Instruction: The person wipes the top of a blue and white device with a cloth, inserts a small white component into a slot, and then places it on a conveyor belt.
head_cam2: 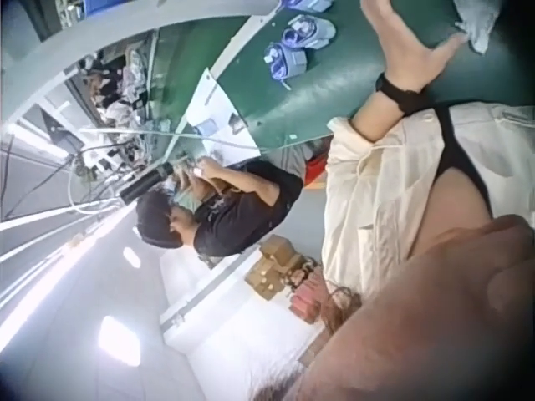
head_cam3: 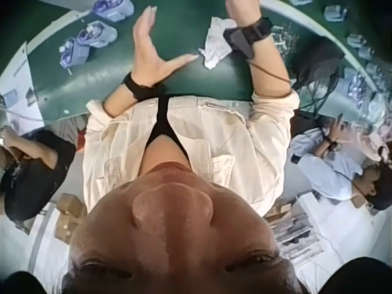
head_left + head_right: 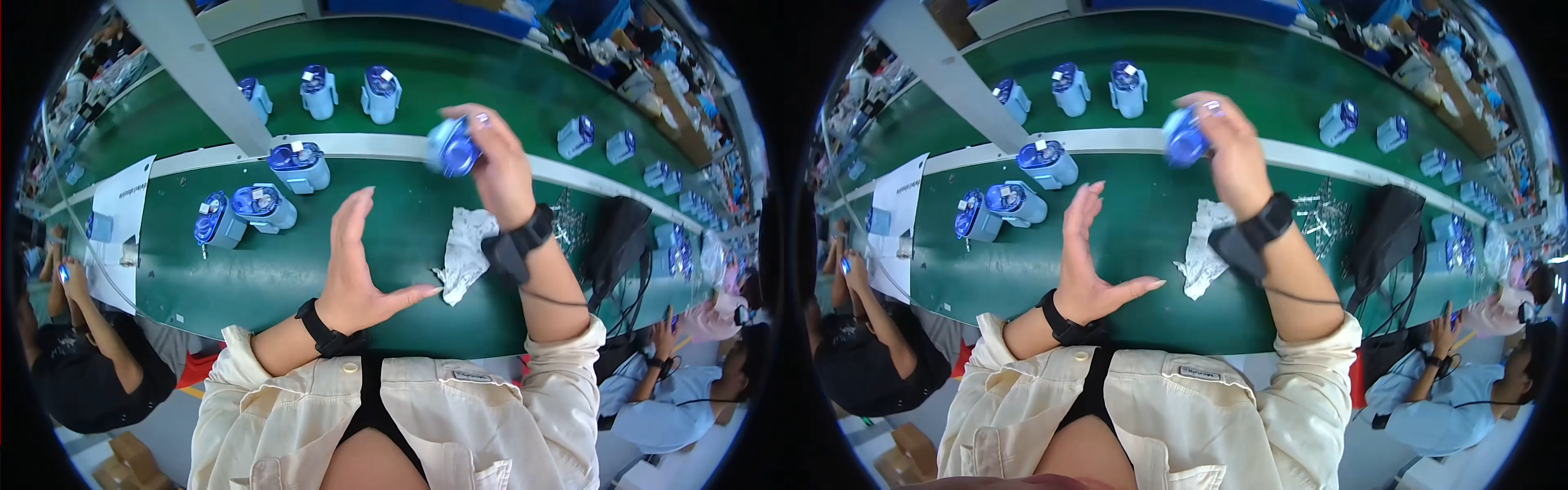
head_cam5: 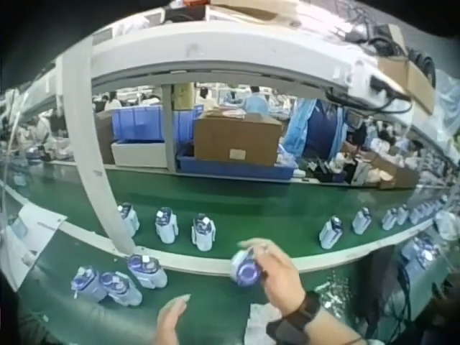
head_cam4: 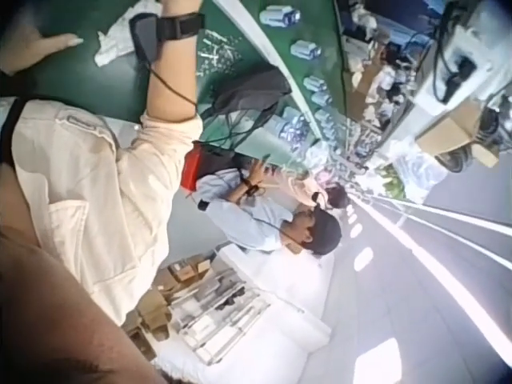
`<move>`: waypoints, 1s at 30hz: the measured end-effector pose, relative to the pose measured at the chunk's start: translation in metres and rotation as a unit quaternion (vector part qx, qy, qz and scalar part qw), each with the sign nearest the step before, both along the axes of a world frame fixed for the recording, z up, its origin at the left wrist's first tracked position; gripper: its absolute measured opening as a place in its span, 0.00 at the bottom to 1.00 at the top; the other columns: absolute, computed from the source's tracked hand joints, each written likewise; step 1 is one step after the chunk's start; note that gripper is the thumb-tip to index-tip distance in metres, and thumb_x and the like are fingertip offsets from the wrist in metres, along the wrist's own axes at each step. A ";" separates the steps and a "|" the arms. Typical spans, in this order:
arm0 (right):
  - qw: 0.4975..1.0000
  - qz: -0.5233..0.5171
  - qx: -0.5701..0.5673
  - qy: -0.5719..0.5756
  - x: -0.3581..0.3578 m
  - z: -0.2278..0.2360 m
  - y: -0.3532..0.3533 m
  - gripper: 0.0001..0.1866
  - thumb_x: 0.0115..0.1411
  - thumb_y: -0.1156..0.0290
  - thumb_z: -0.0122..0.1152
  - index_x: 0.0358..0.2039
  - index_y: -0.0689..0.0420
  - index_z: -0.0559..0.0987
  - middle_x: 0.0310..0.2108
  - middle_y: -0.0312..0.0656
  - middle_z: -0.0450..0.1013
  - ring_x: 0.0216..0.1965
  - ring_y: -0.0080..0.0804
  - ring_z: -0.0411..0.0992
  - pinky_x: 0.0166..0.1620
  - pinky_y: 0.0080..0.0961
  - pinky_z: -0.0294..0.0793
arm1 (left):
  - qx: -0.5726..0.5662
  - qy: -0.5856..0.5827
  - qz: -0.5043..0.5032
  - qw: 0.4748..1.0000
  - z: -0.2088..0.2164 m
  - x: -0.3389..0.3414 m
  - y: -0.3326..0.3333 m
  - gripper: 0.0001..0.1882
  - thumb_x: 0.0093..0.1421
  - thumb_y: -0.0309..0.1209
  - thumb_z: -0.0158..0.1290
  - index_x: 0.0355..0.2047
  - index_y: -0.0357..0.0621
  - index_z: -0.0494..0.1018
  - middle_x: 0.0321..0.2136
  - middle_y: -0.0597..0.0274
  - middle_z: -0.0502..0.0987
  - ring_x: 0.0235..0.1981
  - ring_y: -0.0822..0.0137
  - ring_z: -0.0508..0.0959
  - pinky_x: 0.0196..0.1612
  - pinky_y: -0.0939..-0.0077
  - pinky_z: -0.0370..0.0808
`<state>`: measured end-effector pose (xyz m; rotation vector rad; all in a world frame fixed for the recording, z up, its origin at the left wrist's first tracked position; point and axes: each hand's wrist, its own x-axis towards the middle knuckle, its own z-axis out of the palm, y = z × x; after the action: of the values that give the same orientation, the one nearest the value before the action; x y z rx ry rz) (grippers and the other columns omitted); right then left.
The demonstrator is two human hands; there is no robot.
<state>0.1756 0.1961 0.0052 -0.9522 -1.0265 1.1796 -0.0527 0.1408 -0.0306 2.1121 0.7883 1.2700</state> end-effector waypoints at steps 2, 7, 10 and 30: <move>0.980 -0.139 0.009 -0.139 0.034 -0.023 0.038 0.18 0.69 0.62 0.46 0.48 0.61 0.76 0.43 0.41 0.76 0.43 0.26 0.73 0.49 0.25 0.71 | -0.002 -0.022 -0.014 1.000 0.002 -0.002 0.001 0.56 0.43 0.40 0.71 0.65 0.37 0.48 0.62 0.40 0.54 0.62 0.41 0.57 0.61 0.50 0.59; 0.883 -0.289 0.030 -0.368 0.080 -0.053 0.094 0.18 0.68 0.61 0.47 0.46 0.62 0.77 0.43 0.45 0.76 0.44 0.33 0.74 0.50 0.28 0.72 | 0.027 -0.029 0.001 0.999 0.002 -0.004 0.004 0.56 0.43 0.41 0.71 0.65 0.39 0.47 0.61 0.40 0.55 0.61 0.44 0.60 0.60 0.51 0.63; 0.701 -0.371 0.083 -0.604 0.069 -0.035 0.103 0.16 0.62 0.63 0.56 0.46 0.59 0.78 0.47 0.49 0.75 0.48 0.47 0.73 0.52 0.34 0.71 | 0.018 -0.065 0.005 0.998 0.003 -0.004 0.004 0.54 0.44 0.41 0.70 0.64 0.37 0.49 0.60 0.38 0.58 0.60 0.40 0.61 0.60 0.50 0.61; 0.849 0.402 0.078 -0.333 -0.026 0.060 -0.040 0.41 0.44 0.84 0.67 0.61 0.62 0.63 0.55 0.51 0.68 0.59 0.41 0.65 0.62 0.32 0.61 | -0.244 -0.134 -0.221 0.935 0.005 -0.008 0.004 0.58 0.40 0.39 0.72 0.65 0.36 0.49 0.57 0.41 0.63 0.60 0.48 0.64 0.60 0.57 0.63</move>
<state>0.1495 0.1566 0.0649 -0.8239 -2.2017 1.4203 -0.0611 0.1445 -0.0256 1.5550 0.4165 0.9641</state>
